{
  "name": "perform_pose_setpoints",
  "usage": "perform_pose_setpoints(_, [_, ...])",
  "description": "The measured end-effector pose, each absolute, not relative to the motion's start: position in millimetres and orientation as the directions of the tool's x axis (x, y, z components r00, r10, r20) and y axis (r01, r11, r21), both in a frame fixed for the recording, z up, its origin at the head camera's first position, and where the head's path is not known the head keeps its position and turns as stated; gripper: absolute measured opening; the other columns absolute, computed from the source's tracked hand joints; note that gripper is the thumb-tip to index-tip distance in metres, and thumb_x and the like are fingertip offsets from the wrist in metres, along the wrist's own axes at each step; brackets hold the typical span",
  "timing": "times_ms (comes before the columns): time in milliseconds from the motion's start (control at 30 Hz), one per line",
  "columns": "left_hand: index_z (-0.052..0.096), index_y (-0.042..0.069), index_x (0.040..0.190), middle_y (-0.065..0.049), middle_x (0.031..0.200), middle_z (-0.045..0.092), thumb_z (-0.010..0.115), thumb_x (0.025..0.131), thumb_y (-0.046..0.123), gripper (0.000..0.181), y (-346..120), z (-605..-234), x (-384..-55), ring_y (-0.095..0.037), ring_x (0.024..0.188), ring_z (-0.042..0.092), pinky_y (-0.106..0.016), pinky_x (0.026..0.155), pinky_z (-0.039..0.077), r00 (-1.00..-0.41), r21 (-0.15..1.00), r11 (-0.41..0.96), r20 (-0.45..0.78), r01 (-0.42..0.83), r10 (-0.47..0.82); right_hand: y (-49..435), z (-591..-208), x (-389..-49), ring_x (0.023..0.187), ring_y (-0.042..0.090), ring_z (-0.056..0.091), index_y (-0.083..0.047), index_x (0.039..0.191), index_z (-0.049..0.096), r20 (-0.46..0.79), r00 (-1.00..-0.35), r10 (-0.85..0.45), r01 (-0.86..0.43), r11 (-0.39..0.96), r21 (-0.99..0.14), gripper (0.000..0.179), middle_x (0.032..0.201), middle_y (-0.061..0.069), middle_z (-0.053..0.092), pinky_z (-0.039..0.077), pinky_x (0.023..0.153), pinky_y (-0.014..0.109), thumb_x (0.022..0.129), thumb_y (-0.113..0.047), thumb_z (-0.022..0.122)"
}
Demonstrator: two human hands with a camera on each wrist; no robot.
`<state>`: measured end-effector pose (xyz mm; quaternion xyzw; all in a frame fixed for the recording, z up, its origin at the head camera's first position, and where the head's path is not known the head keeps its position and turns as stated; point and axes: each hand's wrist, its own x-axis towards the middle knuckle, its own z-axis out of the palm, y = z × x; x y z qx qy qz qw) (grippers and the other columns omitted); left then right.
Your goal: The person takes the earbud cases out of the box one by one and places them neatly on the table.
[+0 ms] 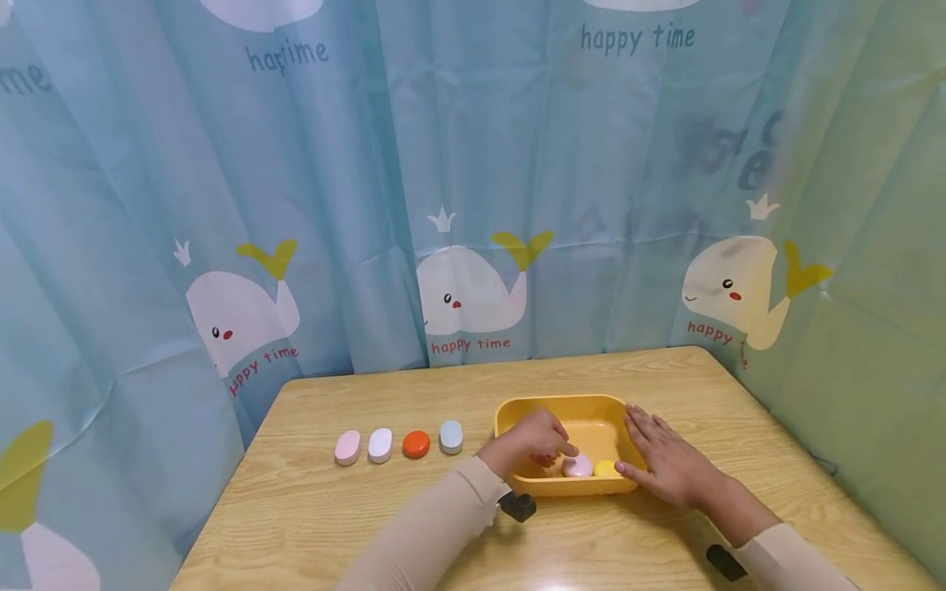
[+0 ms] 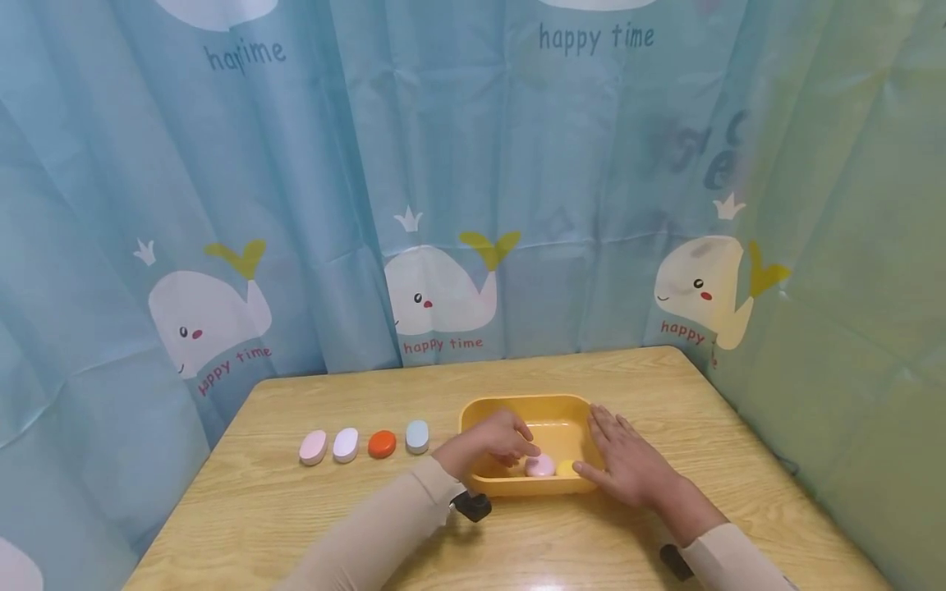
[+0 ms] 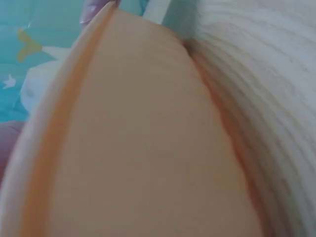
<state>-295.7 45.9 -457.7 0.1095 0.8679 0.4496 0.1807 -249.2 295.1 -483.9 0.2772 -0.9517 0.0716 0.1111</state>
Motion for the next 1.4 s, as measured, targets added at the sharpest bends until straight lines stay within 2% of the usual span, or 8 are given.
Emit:
perform_pose_setpoints(167, [0.063, 0.008, 0.071, 0.001, 0.057, 0.047, 0.084, 0.077, 0.015, 0.022, 50.7, -465.2, -294.0, -0.012, 0.046, 0.043, -0.023, 0.042, 0.041, -0.907, 0.774, 0.631, -0.225, 0.057, 0.357, 295.3, -484.6, -249.3, 0.141, 0.039, 0.024, 0.013, 0.143, 0.034, 0.244, -0.824, -0.511, -0.542, 0.836, -0.080, 0.081, 0.153, 0.026, 0.025, 0.021, 0.113, 0.055, 0.097, -0.052, 0.049])
perform_pose_setpoints(333, [0.050, 0.010, 0.051, 0.004, 0.047, 0.031, 0.086, 0.074, 0.024, 0.045, 53.4, -469.5, -293.0, -0.010, 0.040, 0.033, -0.022, 0.038, 0.028, -0.908, 0.707, 0.697, -0.203, 0.124, 0.367, 295.5, -485.3, -249.2, 0.141, 0.040, 0.024, 0.013, 0.143, 0.034, 0.248, -0.824, -0.509, -0.542, 0.836, -0.088, 0.081, 0.154, 0.026, 0.025, 0.019, 0.114, 0.053, 0.097, -0.051, 0.049])
perform_pose_setpoints(500, [0.069, 0.006, 0.073, 0.006, 0.064, 0.053, 0.088, 0.072, 0.027, 0.027, 53.6, -469.3, -289.9, -0.012, 0.046, 0.046, -0.023, 0.044, 0.042, -0.905, 0.677, 0.720, -0.195, 0.155, 0.378, 295.4, -485.5, -248.0, 0.141, 0.039, 0.023, 0.013, 0.144, 0.033, 0.244, -0.828, -0.505, -0.540, 0.836, -0.100, 0.081, 0.154, 0.025, 0.024, 0.017, 0.115, 0.052, 0.098, -0.051, 0.049])
perform_pose_setpoints(600, [0.076, 0.008, 0.091, 0.006, 0.078, 0.063, 0.089, 0.070, 0.024, 0.029, 53.8, -469.4, -289.5, -0.012, 0.051, 0.053, -0.023, 0.049, 0.049, -0.904, 0.660, 0.727, -0.173, 0.189, 0.392, 295.4, -484.4, -247.2, 0.141, 0.039, 0.023, 0.013, 0.144, 0.033, 0.239, -0.831, -0.503, -0.536, 0.838, -0.100, 0.081, 0.154, 0.025, 0.024, 0.016, 0.115, 0.051, 0.098, -0.052, 0.049])
perform_pose_setpoints(833, [0.072, 0.012, 0.081, 0.007, 0.071, 0.059, 0.088, 0.072, 0.019, 0.020, 54.3, -468.8, -290.2, -0.010, 0.050, 0.050, -0.021, 0.046, 0.045, -0.883, 0.631, 0.732, -0.157, 0.256, 0.443, 294.8, -482.8, -248.0, 0.141, 0.039, 0.025, 0.013, 0.143, 0.034, 0.249, -0.824, -0.509, -0.541, 0.837, -0.081, 0.080, 0.153, 0.026, 0.026, 0.022, 0.112, 0.055, 0.097, -0.051, 0.050])
perform_pose_setpoints(1033, [0.062, 0.011, 0.083, 0.003, 0.069, 0.058, 0.083, 0.075, 0.005, 0.023, 53.7, -465.8, -286.3, -0.009, 0.052, 0.050, -0.020, 0.046, 0.045, -0.849, 0.719, 0.646, -0.152, 0.256, 0.506, 294.8, -483.3, -248.0, 0.141, 0.039, 0.025, 0.013, 0.143, 0.035, 0.249, -0.824, -0.508, -0.540, 0.838, -0.078, 0.080, 0.153, 0.026, 0.026, 0.021, 0.113, 0.054, 0.098, -0.051, 0.049])
perform_pose_setpoints(1167, [0.063, 0.011, 0.089, 0.001, 0.067, 0.058, 0.084, 0.075, 0.005, 0.026, 51.8, -464.8, -285.1, -0.010, 0.051, 0.052, -0.021, 0.048, 0.045, -0.849, 0.749, 0.615, -0.140, 0.246, 0.510, 294.4, -483.9, -247.9, 0.140, 0.039, 0.025, 0.013, 0.143, 0.035, 0.247, -0.827, -0.506, -0.538, 0.839, -0.085, 0.080, 0.153, 0.026, 0.026, 0.020, 0.113, 0.053, 0.097, -0.051, 0.049])
perform_pose_setpoints(1400, [0.064, 0.007, 0.113, -0.002, 0.081, 0.060, 0.082, 0.077, 0.007, 0.041, 43.2, -459.5, -284.6, -0.017, 0.061, 0.061, -0.028, 0.058, 0.054, -0.861, 0.836, 0.526, -0.145, 0.157, 0.487, 294.6, -482.8, -247.4, 0.140, 0.040, 0.025, 0.013, 0.143, 0.035, 0.255, -0.823, -0.507, -0.543, 0.835, -0.092, 0.080, 0.153, 0.027, 0.026, 0.022, 0.112, 0.055, 0.097, -0.051, 0.050])
